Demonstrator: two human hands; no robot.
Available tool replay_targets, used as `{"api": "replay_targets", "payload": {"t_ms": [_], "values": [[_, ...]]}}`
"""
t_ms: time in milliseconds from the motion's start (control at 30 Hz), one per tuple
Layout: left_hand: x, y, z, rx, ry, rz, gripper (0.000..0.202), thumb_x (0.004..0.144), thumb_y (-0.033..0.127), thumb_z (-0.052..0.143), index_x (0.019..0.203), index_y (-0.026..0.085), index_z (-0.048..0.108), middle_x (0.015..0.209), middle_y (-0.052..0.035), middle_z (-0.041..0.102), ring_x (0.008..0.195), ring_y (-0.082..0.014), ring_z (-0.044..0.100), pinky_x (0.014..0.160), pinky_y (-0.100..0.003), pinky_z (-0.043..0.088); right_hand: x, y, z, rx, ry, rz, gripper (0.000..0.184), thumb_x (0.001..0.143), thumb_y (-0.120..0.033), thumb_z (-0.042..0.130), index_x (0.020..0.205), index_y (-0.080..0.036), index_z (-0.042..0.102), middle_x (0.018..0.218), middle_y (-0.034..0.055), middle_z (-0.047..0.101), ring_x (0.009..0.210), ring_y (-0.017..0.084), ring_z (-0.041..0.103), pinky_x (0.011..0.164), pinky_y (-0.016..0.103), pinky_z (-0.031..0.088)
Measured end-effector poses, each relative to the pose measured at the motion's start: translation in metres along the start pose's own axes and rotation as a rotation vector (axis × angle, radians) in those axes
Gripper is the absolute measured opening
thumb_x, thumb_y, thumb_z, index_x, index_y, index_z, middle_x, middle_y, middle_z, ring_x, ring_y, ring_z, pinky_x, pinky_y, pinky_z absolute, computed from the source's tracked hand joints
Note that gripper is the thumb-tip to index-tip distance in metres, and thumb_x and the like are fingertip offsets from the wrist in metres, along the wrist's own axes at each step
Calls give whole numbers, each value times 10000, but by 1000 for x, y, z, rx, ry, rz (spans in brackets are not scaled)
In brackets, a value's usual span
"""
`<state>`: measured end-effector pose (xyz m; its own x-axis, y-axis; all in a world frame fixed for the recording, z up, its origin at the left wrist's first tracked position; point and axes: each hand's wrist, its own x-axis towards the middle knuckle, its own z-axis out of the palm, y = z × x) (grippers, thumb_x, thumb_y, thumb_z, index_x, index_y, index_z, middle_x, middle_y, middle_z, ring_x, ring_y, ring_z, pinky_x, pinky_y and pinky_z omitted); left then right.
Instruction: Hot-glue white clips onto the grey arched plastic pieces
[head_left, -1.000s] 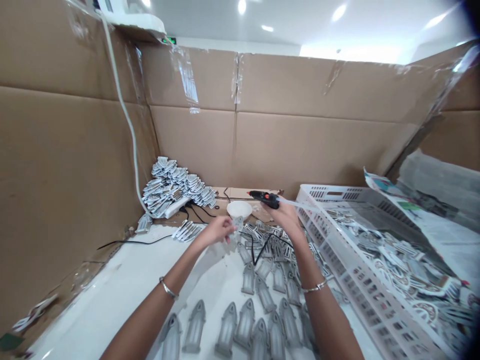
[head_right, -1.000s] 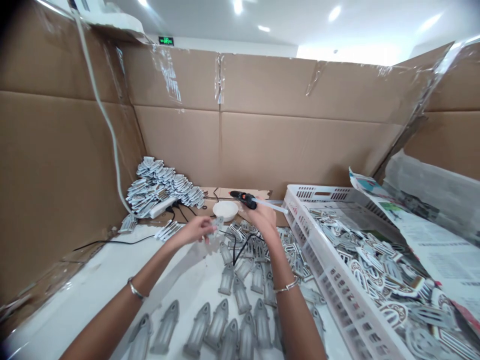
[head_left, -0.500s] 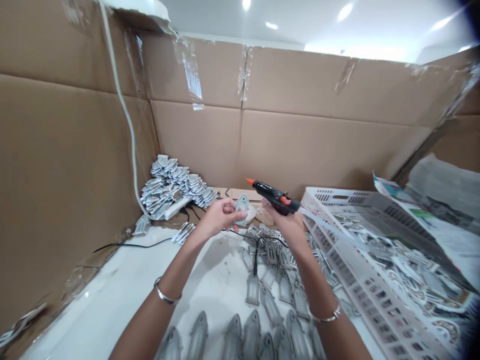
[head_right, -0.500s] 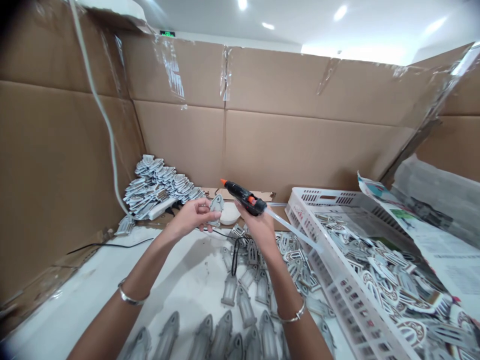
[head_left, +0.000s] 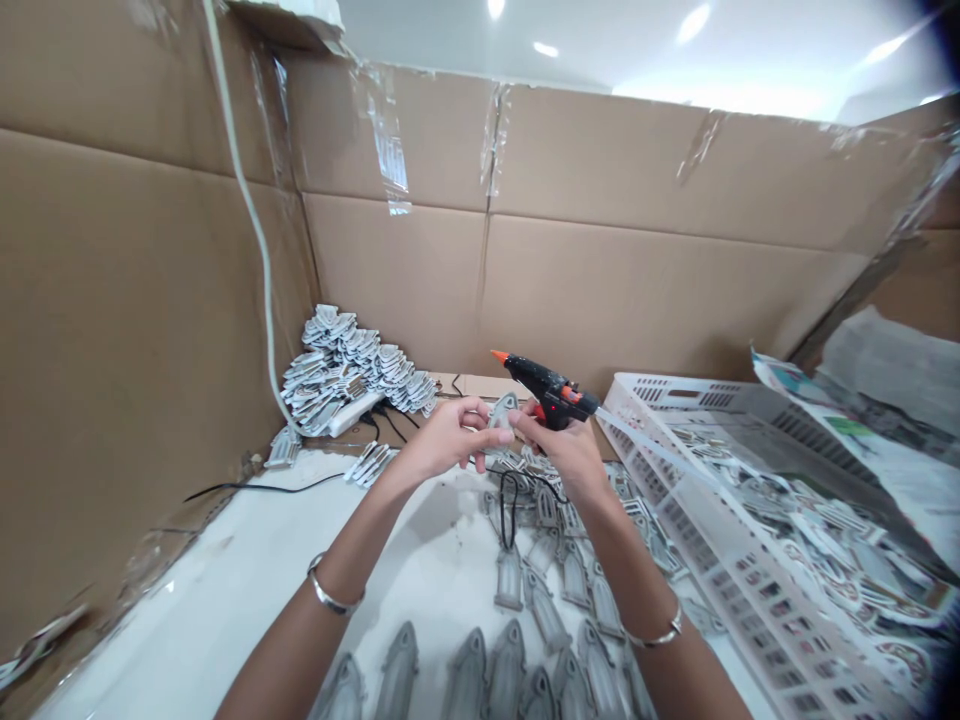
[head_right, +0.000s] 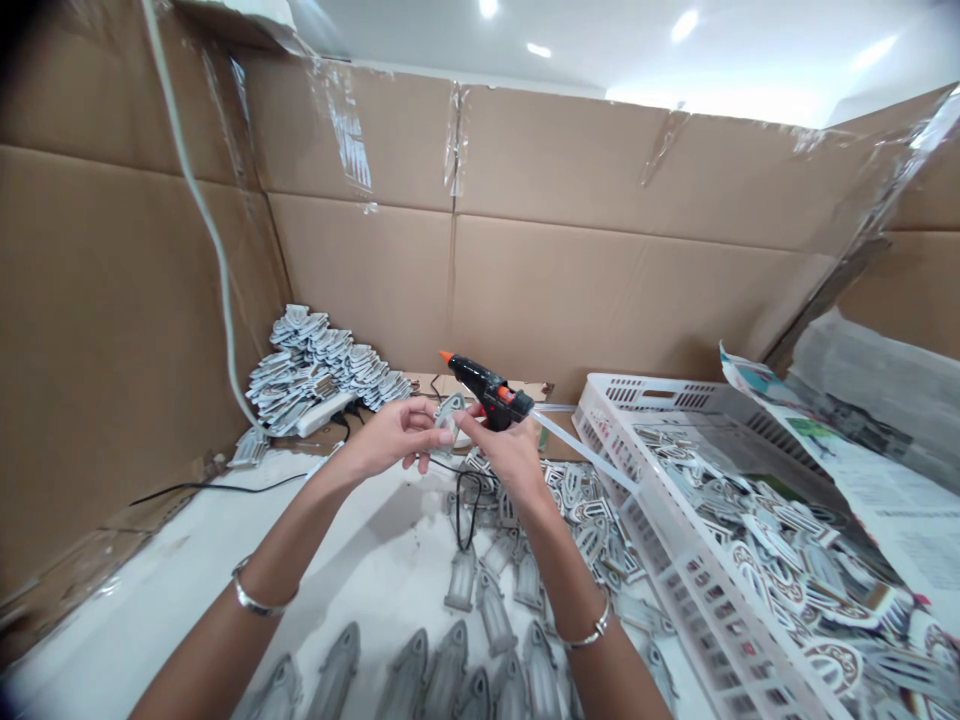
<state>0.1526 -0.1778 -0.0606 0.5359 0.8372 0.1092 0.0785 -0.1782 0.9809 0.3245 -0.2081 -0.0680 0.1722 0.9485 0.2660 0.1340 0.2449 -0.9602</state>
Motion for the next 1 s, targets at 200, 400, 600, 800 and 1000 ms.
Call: {"api": "replay_targets", "payload": {"t_ms": [200,400,600,800,1000], "values": [[-5,2,-7,12,-33,61,367,825,521,644,862,162,580,748,8,595,473,-98,622,397,-208,354,-3,-1,2,0,29,-33,301,679,-438,766,756,-214,579,582,-51,496,513,97,406,490,267,336],[-8,3,-11,19,-40,53,309,852,469,635,861,162,608,807,-20,641,504,-104,647,415,-205,376,-6,-3,4,4,34,-55,299,692,-442,761,759,-212,581,585,-55,497,509,95,410,509,270,345],[-9,7,-9,61,21,60,289,837,440,666,810,158,607,654,15,610,463,-102,628,410,-196,324,-8,-6,6,-11,34,-41,317,679,-459,765,748,-210,581,576,-54,492,511,97,416,505,264,351],[-9,7,-8,62,64,69,285,842,429,661,800,160,576,622,25,604,448,-98,621,402,-186,329,-7,-4,3,-41,60,-54,333,699,-501,745,765,-203,612,596,-39,510,529,108,422,516,272,361],[-10,11,-16,-50,194,146,301,815,412,680,928,165,550,735,-3,679,474,-116,649,410,-196,460,-12,-16,-13,-267,197,-226,275,796,-477,688,822,-205,656,744,29,627,697,185,530,656,327,438]]}}
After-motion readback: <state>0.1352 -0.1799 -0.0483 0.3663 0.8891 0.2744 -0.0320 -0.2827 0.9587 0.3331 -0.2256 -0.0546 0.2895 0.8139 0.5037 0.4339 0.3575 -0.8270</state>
